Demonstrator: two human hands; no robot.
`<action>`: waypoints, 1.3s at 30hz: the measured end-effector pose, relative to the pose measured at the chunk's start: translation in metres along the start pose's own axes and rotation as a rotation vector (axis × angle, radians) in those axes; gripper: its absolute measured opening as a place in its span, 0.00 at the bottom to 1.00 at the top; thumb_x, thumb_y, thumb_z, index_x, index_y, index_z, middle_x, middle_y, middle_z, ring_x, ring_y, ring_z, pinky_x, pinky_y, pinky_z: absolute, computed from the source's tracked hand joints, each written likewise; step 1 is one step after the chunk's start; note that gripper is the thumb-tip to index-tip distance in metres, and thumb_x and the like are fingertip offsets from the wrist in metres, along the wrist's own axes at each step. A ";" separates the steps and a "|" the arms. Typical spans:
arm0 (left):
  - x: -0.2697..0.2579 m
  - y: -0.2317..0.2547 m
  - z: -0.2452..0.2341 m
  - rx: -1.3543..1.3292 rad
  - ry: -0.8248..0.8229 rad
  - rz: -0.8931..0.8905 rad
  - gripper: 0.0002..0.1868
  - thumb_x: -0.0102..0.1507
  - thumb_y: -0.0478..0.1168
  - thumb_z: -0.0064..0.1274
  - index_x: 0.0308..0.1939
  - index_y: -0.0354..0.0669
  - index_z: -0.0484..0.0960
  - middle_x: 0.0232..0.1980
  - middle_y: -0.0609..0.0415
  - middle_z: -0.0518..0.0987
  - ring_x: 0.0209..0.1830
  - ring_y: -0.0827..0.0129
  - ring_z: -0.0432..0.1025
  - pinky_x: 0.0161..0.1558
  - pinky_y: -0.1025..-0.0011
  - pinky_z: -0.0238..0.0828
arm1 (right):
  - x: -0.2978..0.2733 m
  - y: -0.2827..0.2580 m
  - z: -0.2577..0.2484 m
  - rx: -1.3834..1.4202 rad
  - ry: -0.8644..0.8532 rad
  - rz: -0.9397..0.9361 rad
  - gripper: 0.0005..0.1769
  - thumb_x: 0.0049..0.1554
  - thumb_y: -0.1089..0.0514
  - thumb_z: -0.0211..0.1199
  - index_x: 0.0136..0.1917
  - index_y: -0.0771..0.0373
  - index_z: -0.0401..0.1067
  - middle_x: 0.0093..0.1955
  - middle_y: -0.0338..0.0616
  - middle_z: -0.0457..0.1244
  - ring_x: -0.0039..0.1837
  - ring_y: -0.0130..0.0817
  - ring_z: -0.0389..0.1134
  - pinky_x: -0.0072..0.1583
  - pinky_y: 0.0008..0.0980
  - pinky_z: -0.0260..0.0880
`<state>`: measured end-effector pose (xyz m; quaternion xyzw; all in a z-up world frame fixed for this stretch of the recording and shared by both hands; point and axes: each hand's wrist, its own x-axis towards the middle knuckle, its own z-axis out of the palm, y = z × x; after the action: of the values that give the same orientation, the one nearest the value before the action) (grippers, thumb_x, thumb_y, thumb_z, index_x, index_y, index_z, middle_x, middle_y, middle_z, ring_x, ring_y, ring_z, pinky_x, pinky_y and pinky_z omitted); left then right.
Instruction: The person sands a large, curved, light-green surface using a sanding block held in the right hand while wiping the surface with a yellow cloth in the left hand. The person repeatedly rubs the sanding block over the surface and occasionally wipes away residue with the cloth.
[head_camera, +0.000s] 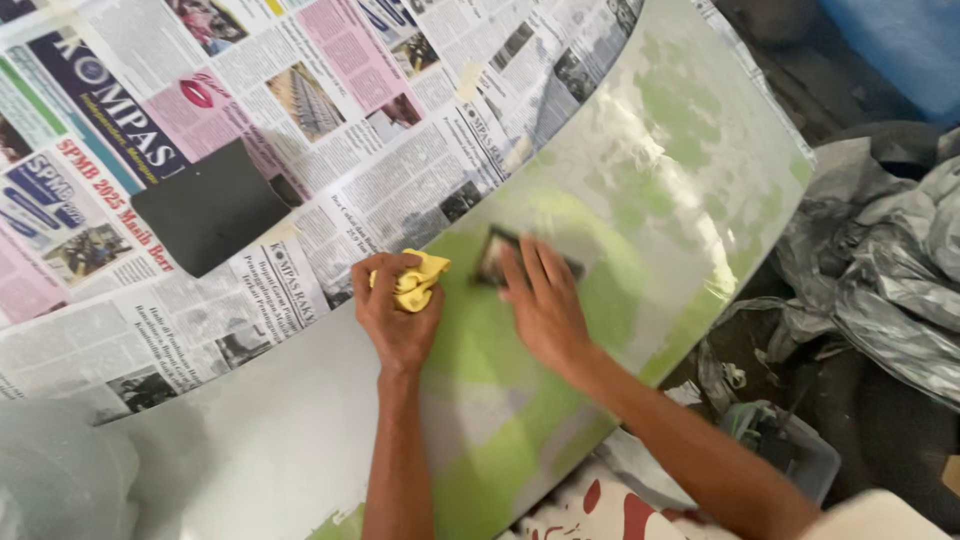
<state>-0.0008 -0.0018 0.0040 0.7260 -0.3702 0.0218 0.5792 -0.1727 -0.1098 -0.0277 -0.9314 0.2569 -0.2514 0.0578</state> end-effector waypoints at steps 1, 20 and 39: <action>0.000 -0.001 0.001 0.004 0.003 0.019 0.20 0.50 0.27 0.65 0.45 0.42 0.82 0.49 0.50 0.73 0.49 0.58 0.73 0.50 0.62 0.74 | 0.020 0.007 0.010 -0.003 -0.013 0.015 0.32 0.62 0.56 0.62 0.76 0.68 0.60 0.77 0.66 0.53 0.76 0.62 0.55 0.75 0.55 0.56; -0.004 -0.004 -0.002 -0.027 0.017 0.039 0.20 0.50 0.27 0.65 0.44 0.41 0.81 0.49 0.50 0.73 0.50 0.58 0.73 0.52 0.62 0.74 | -0.048 -0.042 -0.023 0.016 -0.052 -0.002 0.35 0.57 0.56 0.64 0.74 0.68 0.61 0.75 0.69 0.54 0.74 0.63 0.56 0.71 0.55 0.57; -0.003 -0.003 -0.005 -0.063 0.017 0.019 0.19 0.50 0.26 0.65 0.44 0.41 0.81 0.50 0.50 0.74 0.49 0.61 0.75 0.50 0.63 0.75 | 0.036 -0.014 0.023 0.008 -0.008 0.032 0.30 0.62 0.59 0.62 0.75 0.68 0.61 0.78 0.67 0.52 0.78 0.63 0.54 0.75 0.54 0.58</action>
<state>0.0005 0.0038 0.0021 0.7037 -0.3727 0.0217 0.6045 -0.1287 -0.1164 -0.0286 -0.9279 0.2706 -0.2476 0.0666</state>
